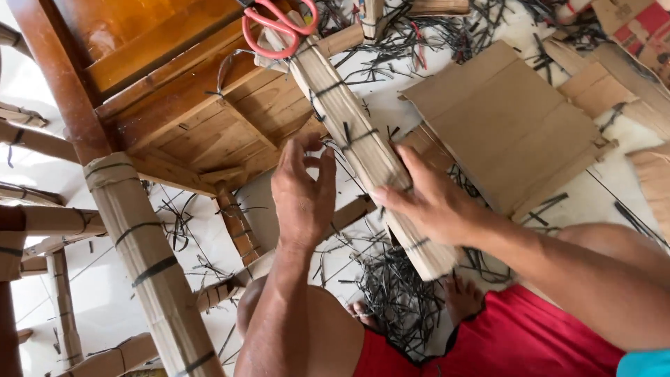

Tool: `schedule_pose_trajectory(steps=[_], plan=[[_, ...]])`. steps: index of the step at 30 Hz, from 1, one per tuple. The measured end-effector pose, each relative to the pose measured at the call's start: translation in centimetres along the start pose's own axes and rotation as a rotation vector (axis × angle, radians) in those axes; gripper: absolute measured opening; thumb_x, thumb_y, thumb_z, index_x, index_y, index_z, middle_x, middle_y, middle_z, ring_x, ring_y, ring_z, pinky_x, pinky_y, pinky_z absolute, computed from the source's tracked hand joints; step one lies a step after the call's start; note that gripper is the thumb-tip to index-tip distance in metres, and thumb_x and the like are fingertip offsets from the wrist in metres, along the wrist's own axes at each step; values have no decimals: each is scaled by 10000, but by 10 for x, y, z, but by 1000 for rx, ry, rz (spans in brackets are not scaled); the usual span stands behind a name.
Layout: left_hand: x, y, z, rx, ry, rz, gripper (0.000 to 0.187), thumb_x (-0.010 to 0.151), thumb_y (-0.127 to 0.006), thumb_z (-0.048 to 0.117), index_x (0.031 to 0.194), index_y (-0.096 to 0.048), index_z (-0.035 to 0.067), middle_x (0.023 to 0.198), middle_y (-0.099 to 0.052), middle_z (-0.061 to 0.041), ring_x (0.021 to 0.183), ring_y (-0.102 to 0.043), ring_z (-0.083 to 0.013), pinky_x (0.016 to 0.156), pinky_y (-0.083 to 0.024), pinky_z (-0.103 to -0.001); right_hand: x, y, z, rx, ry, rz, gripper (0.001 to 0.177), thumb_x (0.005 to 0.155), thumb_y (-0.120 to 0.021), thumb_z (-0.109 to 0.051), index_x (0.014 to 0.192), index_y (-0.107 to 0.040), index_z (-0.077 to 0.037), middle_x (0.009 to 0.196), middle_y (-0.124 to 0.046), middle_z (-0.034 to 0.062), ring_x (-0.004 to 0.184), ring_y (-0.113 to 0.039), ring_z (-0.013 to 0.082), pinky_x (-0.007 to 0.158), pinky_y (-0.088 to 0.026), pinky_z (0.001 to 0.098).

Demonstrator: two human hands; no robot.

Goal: Wrapping a wooden chair leg with cardboard and securing it with plastic ties for protection during shipping.

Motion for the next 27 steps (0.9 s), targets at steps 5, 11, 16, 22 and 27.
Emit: schedule_pose_trajectory(steps=[5, 11, 16, 22, 27], plan=[[7, -7, -7, 245, -67, 56, 257, 941, -662, 59, 1192, -606, 62, 961, -706, -113, 803, -736, -248, 741, -599, -418, -1, -4, 14, 169, -30, -3, 487, 984, -529, -261, 1401, -412, -37, 813, -594, 37, 567, -542, 113, 399, -490, 229], [-1, -9, 11, 433, -78, 71, 302, 943, -656, 81, 1233, -588, 30, 1042, -747, -118, 852, -729, -197, 907, -557, -416, -3, 0, 22, 262, -297, -26, 728, 905, -565, -369, 1527, -302, -99, 1119, -760, 119, 714, -744, 141, 569, -624, 286], [-26, -16, 27, 412, 58, -50, 471, 947, -598, 96, 1397, -466, 48, 1099, -738, -146, 957, -728, -248, 1046, -437, -533, -11, 6, 36, 243, -424, 6, 725, 883, -615, -326, 1538, -366, -141, 980, -777, 89, 707, -709, 149, 575, -570, 303], [-78, 3, 54, 381, -98, -87, 447, 940, -632, 142, 1367, -517, 78, 1231, -706, -99, 1088, -703, -232, 1096, -390, -532, -31, 8, 52, -113, -314, 162, 741, 917, -518, -464, 1540, -359, -95, 1431, -599, 138, 1066, -696, 221, 858, -544, 353], [-109, 54, 34, 293, -157, 98, 379, 942, -651, 142, 1313, -606, 79, 1113, -707, -129, 985, -732, -318, 906, -532, -511, -39, 4, -23, -213, -197, 245, 550, 1045, -493, -386, 1441, -486, -4, 1363, -570, 343, 1282, -549, 491, 1098, -429, 602]])
Point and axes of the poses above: each hand's wrist, its own x-axis towards the middle knuckle, its own y-axis out of the back of the hand, z = x × y, the point moved 10 cm from there along x, towards the middle knuckle
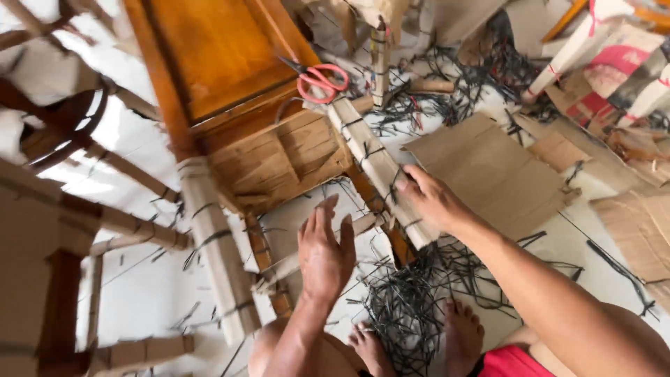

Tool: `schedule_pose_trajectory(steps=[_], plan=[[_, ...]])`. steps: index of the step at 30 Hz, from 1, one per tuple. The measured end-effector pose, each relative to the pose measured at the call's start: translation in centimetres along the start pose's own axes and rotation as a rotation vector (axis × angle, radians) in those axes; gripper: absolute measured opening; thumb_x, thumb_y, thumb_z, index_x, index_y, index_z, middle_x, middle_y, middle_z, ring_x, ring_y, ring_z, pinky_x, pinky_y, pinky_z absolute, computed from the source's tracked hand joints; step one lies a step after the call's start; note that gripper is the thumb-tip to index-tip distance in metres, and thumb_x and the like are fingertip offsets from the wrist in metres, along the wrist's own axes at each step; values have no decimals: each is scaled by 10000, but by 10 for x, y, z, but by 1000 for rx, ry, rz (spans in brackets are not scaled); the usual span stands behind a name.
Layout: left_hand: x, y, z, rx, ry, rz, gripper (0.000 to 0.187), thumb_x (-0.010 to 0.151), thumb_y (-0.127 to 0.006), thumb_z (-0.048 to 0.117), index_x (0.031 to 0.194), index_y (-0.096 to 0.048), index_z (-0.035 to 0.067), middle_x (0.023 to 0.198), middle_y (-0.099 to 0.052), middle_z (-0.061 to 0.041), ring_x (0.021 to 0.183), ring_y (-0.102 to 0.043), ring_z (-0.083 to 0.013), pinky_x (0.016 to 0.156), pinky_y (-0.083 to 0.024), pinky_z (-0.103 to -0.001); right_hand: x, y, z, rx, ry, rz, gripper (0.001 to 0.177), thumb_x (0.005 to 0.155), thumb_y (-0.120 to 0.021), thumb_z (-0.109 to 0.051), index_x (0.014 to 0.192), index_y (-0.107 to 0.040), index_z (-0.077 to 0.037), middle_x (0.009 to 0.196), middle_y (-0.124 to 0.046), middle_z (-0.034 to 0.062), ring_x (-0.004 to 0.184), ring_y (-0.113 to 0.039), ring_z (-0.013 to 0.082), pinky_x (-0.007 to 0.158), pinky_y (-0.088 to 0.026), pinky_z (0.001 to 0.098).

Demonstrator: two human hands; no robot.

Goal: Wrapping a wooden chair leg with cardboard and securing it with plastic ties for protection during shipping.

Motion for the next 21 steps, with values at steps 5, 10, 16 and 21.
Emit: schedule_pose_trajectory(steps=[5, 10, 16, 21], plan=[[-23, 76, 2, 144, -107, 143, 231, 955, -616, 160, 1181, -661, 139, 994, -668, -44, 910, -719, -299, 819, -558, -437, 2, -6, 17, -304, -28, 58, 322, 1069, -408, -333, 1245, -545, -101, 1123, -695, 291, 1094, -673, 454, 924, -525, 600], [-57, 141, 29, 418, -430, 363, 229, 886, -651, 72, 1095, -707, 145, 1023, -698, -37, 922, -719, -221, 965, -515, -392, 5, -15, 17, -537, -72, 107, 318, 1072, -331, -384, 1217, -447, -126, 1040, -702, 286, 1001, -706, 466, 824, -557, 599], [-73, 160, -94, 435, 470, 41, 870, 889, -696, 440, 1568, -323, 45, 1590, -357, -280, 1462, -360, -463, 1171, -245, -659, -45, -1, -25, -99, -138, 77, 633, 1051, -635, -234, 1521, -322, 51, 1125, -673, 276, 861, -694, 390, 766, -548, 531], [-92, 120, -190, 95, 669, -26, 753, 748, -791, 372, 1338, -411, 100, 1060, -690, -213, 951, -729, -421, 792, -571, -618, -44, -3, -21, -134, -129, 78, 658, 1007, -662, -255, 1478, -377, 106, 1426, -475, 394, 1088, -643, 461, 825, -549, 521]])
Point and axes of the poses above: each hand's wrist, its own x-axis towards the middle knuckle, its own y-axis out of the back of the hand, z = x × y, the point moved 10 cm from there along x, towards the middle knuckle
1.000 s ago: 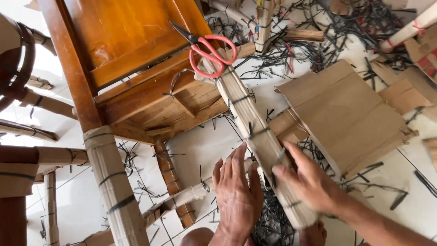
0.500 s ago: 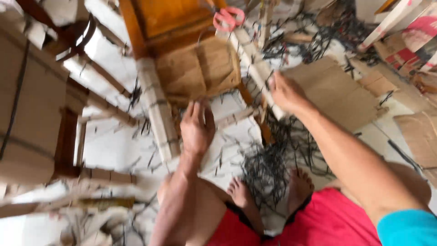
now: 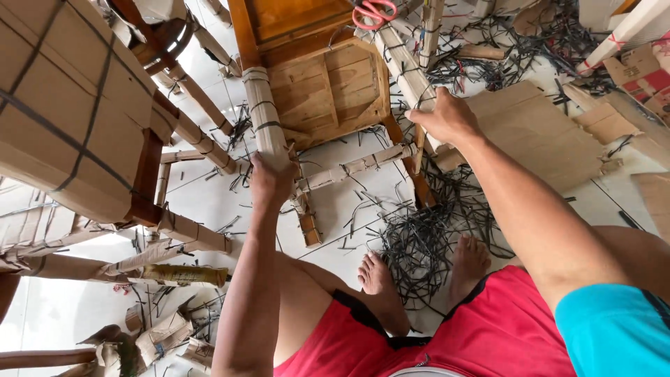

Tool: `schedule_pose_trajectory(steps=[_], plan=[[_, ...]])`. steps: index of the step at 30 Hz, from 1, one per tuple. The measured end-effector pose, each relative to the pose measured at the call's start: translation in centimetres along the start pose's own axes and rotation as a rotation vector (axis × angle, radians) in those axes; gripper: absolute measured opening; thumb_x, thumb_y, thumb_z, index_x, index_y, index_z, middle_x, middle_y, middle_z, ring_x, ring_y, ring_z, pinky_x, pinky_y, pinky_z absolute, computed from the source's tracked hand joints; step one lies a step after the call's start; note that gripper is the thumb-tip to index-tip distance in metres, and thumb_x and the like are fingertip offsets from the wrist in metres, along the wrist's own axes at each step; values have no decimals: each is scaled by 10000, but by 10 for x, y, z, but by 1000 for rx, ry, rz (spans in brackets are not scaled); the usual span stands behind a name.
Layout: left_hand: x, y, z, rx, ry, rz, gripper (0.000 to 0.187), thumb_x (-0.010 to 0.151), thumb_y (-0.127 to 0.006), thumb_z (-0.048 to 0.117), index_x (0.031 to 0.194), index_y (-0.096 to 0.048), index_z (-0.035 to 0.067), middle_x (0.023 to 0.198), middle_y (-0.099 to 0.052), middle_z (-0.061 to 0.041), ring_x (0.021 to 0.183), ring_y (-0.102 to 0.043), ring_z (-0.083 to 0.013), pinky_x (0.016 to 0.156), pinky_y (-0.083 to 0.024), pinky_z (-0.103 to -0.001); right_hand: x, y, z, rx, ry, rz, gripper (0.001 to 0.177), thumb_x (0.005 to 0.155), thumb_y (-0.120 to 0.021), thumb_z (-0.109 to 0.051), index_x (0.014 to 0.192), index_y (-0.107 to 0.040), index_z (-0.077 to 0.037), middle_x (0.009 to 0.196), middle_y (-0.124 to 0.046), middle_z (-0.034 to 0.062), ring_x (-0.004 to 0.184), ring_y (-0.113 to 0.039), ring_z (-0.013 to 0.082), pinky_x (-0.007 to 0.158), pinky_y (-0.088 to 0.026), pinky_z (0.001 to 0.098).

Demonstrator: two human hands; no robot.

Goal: Wrapping a wooden chair leg with cardboard and securing it with plastic ties for protection during shipping.

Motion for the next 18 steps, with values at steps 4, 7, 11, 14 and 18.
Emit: schedule_pose_trajectory(steps=[4, 7, 11, 14, 18], plan=[[4, 4, 21, 39, 10, -45, 671, 759, -752, 372, 1242, -411, 53, 1108, -670, -291, 1045, -691, -506, 887, -541, -651, 29, -4, 17, -86, -19, 2, 700, 969, -693, -373, 1458, -429, 53, 1428, -505, 354, 1053, -669, 444, 723, -555, 534], [12, -3, 10, 18, 53, -84, 632, 752, -731, 366, 1207, -387, 94, 1081, -678, -272, 1023, -706, -476, 868, -567, -622, 31, -5, 19, -83, -49, -21, 741, 972, -697, -448, 1454, -436, 51, 1451, -479, 366, 1005, -676, 445, 733, -568, 543], [17, -6, 6, 111, 83, -60, 635, 749, -727, 385, 1199, -383, 99, 1064, -690, -259, 1005, -713, -468, 863, -561, -620, 23, -12, 15, -78, -59, -115, 717, 1012, -664, -389, 1472, -382, 84, 1399, -503, 347, 951, -649, 388, 666, -540, 483], [13, 6, 24, 132, 101, -60, 631, 755, -713, 392, 1213, -393, 99, 1068, -687, -256, 1040, -700, -459, 890, -549, -600, 27, -7, 11, -76, -59, -93, 716, 1009, -679, -378, 1469, -381, 81, 1385, -512, 344, 965, -651, 400, 674, -550, 491], [10, 11, 39, 302, 169, -159, 700, 813, -586, 592, 1213, -391, 51, 1212, -655, -273, 1214, -619, -456, 1044, -466, -587, 31, -9, 18, -32, -85, -72, 728, 998, -682, -357, 1468, -383, 111, 1384, -560, 300, 913, -667, 367, 620, -528, 457]])
Point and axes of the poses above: each hand's wrist, its own x-axis towards the middle knuckle, its own y-axis out of the back of the hand, z = x × y, the point moved 10 cm from there along x, towards the middle knuckle
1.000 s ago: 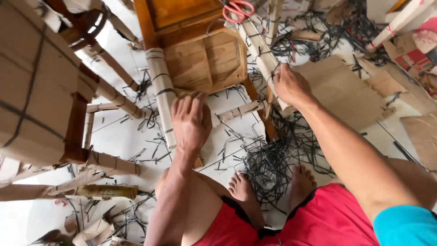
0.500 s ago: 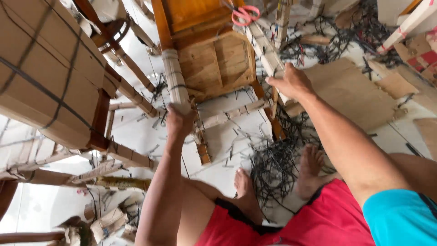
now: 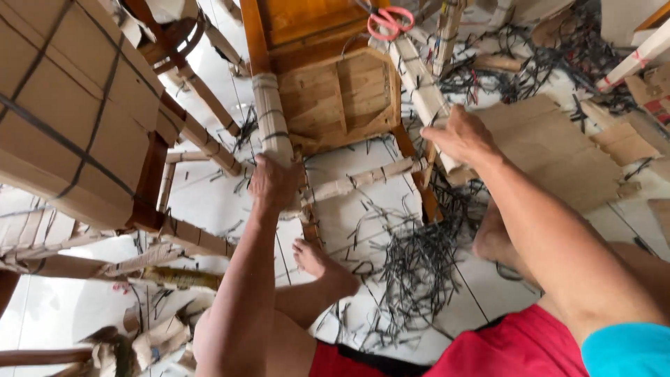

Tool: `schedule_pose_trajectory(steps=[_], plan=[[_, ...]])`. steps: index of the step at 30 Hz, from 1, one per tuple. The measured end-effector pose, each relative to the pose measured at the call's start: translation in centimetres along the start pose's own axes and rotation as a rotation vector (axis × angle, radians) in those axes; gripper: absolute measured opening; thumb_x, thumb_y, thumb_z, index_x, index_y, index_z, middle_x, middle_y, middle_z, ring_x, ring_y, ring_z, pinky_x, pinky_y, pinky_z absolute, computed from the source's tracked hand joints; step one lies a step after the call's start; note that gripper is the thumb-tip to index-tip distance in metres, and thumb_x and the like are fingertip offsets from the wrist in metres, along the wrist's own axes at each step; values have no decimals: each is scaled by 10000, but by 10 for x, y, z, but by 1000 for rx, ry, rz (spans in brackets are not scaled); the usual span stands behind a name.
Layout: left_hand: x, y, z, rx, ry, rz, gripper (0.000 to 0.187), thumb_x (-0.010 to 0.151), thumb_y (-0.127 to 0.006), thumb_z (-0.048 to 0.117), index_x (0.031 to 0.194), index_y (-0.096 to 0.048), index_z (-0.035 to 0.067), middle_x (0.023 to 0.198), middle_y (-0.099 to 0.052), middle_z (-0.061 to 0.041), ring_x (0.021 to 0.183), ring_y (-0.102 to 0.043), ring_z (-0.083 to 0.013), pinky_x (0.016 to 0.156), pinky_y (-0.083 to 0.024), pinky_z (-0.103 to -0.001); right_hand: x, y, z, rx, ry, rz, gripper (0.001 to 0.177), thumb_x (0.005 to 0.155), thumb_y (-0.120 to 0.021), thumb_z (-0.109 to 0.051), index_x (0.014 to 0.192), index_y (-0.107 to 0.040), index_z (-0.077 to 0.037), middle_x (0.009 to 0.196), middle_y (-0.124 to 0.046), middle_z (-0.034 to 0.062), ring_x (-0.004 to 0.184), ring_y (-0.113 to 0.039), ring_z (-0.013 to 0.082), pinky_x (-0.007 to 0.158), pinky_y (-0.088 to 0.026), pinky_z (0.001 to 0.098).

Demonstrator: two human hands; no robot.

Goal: Wrapping a wooden chair leg with cardboard and securing it with plastic ties for protection during shipping.

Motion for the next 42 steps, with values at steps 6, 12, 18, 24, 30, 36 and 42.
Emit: schedule_pose_trajectory(steps=[6, 12, 18, 24, 30, 36, 42], plan=[[-23, 27, 28, 352, -39, -291, 1060, 843, -350, 858, 1327, -438, -82, 1427, -557, -316, 1406, -485, -424, 1195, -354, -511, 46, -11, 19, -405, 36, -155, 911, 1021, -424, -647, 1503, -365, 123, 1077, -673, 305, 653, -664, 273, 533, -485, 389], [60, 21, 23, 34, -18, 7, 1052, 887, -434, 795, 1549, -242, 0, 1478, -458, -291, 1371, -469, -480, 1144, -349, -576, 19, 11, -55, -387, 308, 60, 770, 999, -432, -480, 1628, -202, -100, 1510, -378, 392, 1358, -439, 575, 1048, -387, 731], [97, 19, 57, 115, -52, 83, 965, 924, -591, 481, 1583, -122, -44, 1417, -451, -311, 1277, -552, -477, 1053, -432, -583, 82, -7, -85, -481, 745, 349, 632, 1045, -477, -361, 1569, -358, -29, 1415, -490, 343, 1286, -532, 500, 1023, -429, 588], [103, 25, 65, 164, -96, 170, 947, 922, -638, 428, 1516, -192, -160, 1251, -553, -312, 915, -691, -451, 798, -565, -533, 152, -6, -135, -438, 946, 655, 511, 969, -631, -66, 1458, -482, -65, 1434, -456, 220, 1107, -520, 370, 908, -498, 476], [103, 24, 61, 127, -47, 157, 947, 938, -658, 409, 1552, -139, -91, 1258, -561, -284, 1005, -674, -437, 859, -544, -557, 205, -2, -142, -399, 850, 625, 486, 1072, -567, -124, 1546, -463, -113, 1390, -587, 266, 1260, -526, 452, 1095, -332, 559], [103, 25, 64, 120, -45, 175, 926, 914, -659, 379, 1538, -171, -101, 1261, -541, -278, 966, -678, -435, 840, -554, -536, 218, -7, -129, -501, 785, 682, 371, 1009, -666, -60, 1343, -508, -29, 915, -646, 134, 706, -613, 281, 634, -518, 448], [103, 27, 61, 83, -72, 225, 788, 901, -671, 325, 1464, -264, -46, 1175, -599, -241, 932, -697, -418, 809, -570, -545, 224, 5, -121, -342, 402, 380, 287, 1024, -769, -232, 1136, -703, 24, 1006, -650, 286, 891, -652, 476, 838, -505, 641]])
Point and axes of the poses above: each hand's wrist, its own x-axis towards the middle knuckle, its own y-axis out of the back of the hand, z = x × y, the point moved 10 cm from there along x, towards the middle knuckle
